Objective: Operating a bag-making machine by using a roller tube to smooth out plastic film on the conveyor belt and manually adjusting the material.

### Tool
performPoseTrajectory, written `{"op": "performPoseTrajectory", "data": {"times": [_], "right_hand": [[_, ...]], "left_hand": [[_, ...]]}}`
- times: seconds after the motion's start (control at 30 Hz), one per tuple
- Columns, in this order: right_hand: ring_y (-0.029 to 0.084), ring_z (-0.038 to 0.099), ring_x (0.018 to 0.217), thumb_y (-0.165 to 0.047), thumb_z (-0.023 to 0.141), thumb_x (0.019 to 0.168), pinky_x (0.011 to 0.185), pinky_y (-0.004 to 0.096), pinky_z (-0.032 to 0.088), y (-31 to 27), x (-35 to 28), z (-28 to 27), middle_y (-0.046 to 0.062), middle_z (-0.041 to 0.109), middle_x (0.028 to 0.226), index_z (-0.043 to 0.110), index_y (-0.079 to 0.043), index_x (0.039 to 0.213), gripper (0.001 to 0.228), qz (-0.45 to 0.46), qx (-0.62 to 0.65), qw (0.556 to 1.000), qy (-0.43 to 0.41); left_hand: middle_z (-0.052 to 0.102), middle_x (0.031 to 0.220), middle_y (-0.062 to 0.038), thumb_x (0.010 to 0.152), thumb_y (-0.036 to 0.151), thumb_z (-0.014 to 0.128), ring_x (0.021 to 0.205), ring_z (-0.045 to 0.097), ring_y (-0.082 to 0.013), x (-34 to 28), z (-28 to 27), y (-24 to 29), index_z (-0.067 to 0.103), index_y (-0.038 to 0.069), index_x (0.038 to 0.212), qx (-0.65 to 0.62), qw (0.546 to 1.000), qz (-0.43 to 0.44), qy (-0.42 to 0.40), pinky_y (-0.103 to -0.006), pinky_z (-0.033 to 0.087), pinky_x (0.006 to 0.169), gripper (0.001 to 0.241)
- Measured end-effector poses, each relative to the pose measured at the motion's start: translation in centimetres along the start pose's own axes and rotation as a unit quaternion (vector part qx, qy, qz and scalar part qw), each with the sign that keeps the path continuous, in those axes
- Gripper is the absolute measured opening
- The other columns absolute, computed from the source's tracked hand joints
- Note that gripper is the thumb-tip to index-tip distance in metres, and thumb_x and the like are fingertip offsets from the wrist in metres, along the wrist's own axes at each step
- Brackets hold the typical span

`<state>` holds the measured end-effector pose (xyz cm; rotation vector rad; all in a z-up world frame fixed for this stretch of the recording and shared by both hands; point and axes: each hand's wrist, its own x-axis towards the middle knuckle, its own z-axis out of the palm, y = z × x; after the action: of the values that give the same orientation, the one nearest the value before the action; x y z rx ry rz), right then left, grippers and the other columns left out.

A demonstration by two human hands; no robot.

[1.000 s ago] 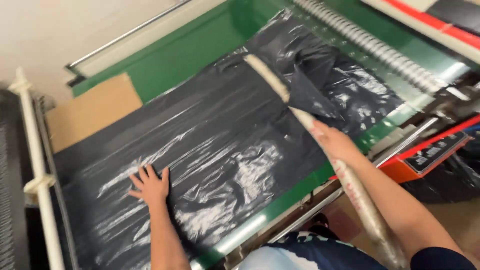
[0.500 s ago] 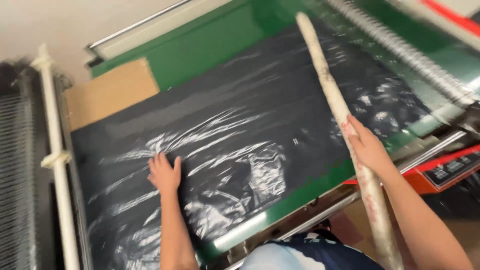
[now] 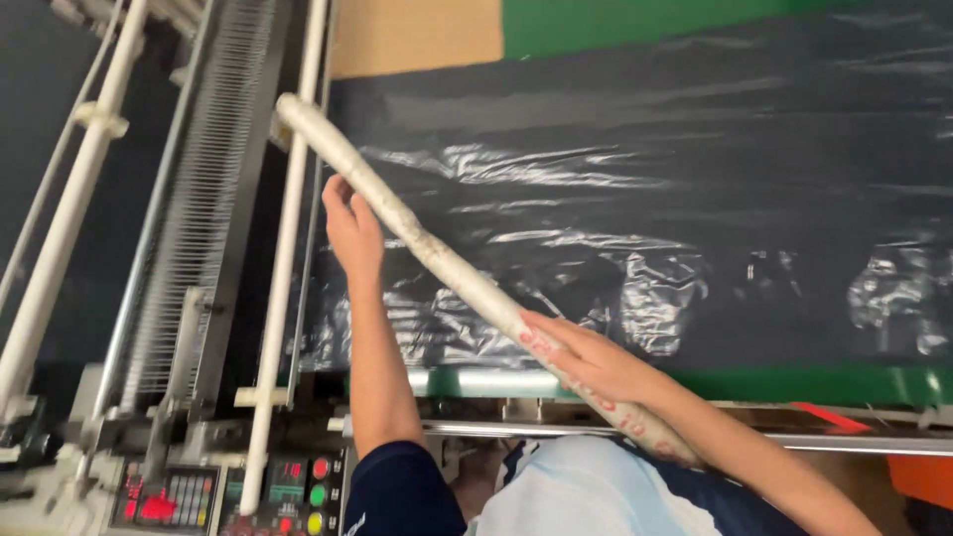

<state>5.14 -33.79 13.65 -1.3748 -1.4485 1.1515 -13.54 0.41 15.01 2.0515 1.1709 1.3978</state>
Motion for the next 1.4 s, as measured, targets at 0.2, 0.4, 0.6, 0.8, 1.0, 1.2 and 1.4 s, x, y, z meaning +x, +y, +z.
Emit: {"op": "performPoseTrajectory", "data": {"times": [0.2, 0.4, 0.6, 0.8, 1.0, 1.2, 1.4], "right_hand": [[0.035, 0.076, 0.080, -0.008, 0.049, 0.083, 0.071, 0.045, 0.065, 0.1, 2.4, 0.9, 0.027, 0.045, 0.147, 0.034, -0.017, 0.155, 0.074, -0.010, 0.016, 1.000, -0.015], [0.044, 0.049, 0.131, -0.006, 0.049, 0.088, 0.113, 0.053, 0.035, 6.4, 0.6, -4.5, 0.028, 0.052, 0.142, 0.043, -0.012, 0.152, 0.065, 0.062, -0.147, 0.977, 0.138], [0.036, 0.035, 0.142, 0.000, 0.042, 0.090, 0.120, 0.051, 0.024, 6.9, -13.0, -15.3, 0.024, 0.043, 0.151, 0.045, -0.004, 0.151, 0.061, 0.199, -0.135, 0.899, 0.367], [0.026, 0.031, 0.145, -0.013, 0.036, 0.091, 0.119, 0.035, 0.017, 8.6, -24.8, -19.1, 0.012, 0.035, 0.159, 0.038, -0.009, 0.154, 0.063, 0.329, -0.180, 0.781, 0.498], [0.036, 0.032, 0.142, -0.013, 0.033, 0.095, 0.115, 0.045, 0.022, 5.6, -25.4, -19.0, 0.016, 0.032, 0.159, 0.030, -0.011, 0.157, 0.062, 0.390, -0.166, 0.753, 0.503], [0.051, 0.045, 0.124, -0.027, 0.041, 0.098, 0.103, 0.052, 0.030, 2.8, -21.8, -18.5, 0.027, 0.046, 0.146, 0.031, -0.010, 0.156, 0.061, 0.350, -0.224, 0.765, 0.492], [0.038, 0.068, 0.071, 0.001, 0.037, 0.090, 0.048, 0.044, 0.055, -2.2, -8.9, -12.1, 0.028, 0.052, 0.127, 0.025, -0.018, 0.156, 0.069, 0.201, 0.044, 0.906, 0.369]], "left_hand": [[0.066, 0.127, -0.014, 0.096, 0.017, 0.047, 0.120, 0.062, -0.0348, -1.2, 0.9, -1.1, 0.051, 0.015, 0.135, 0.052, 0.994, -0.092, 0.012, -0.0514, 0.050, 0.100, 0.039], [0.053, 0.146, -0.008, 0.103, 0.034, 0.056, 0.140, 0.044, -0.0300, -3.2, 10.6, -6.2, 0.050, 0.015, 0.141, 0.246, 0.958, -0.023, -0.148, -0.0646, 0.038, 0.108, 0.043], [0.025, 0.164, -0.008, 0.100, 0.060, 0.045, 0.153, 0.008, -0.0350, -6.2, 15.1, -1.1, 0.035, 0.017, 0.153, 0.320, 0.889, 0.001, -0.328, -0.0776, 0.011, 0.113, 0.069], [0.011, 0.167, -0.007, 0.088, 0.076, 0.032, 0.151, -0.002, -0.0405, -8.2, 16.9, 4.0, 0.025, 0.015, 0.157, 0.279, 0.845, 0.055, -0.452, -0.0784, 0.006, 0.109, 0.092], [0.008, 0.167, -0.007, 0.086, 0.081, 0.033, 0.150, -0.006, -0.0413, -11.4, 18.5, 4.4, 0.020, 0.017, 0.159, 0.288, 0.832, 0.116, -0.460, -0.0777, 0.004, 0.109, 0.098], [0.017, 0.165, -0.007, 0.088, 0.074, 0.039, 0.152, 0.002, -0.0356, -10.4, 17.6, 4.6, 0.028, 0.017, 0.156, 0.215, 0.866, 0.079, -0.444, -0.0768, 0.007, 0.110, 0.089], [0.043, 0.152, -0.015, 0.096, 0.032, 0.055, 0.142, 0.035, -0.0390, -6.3, 14.5, 1.3, 0.037, 0.004, 0.147, 0.051, 0.958, 0.041, -0.281, -0.0525, 0.033, 0.113, 0.061]]}}
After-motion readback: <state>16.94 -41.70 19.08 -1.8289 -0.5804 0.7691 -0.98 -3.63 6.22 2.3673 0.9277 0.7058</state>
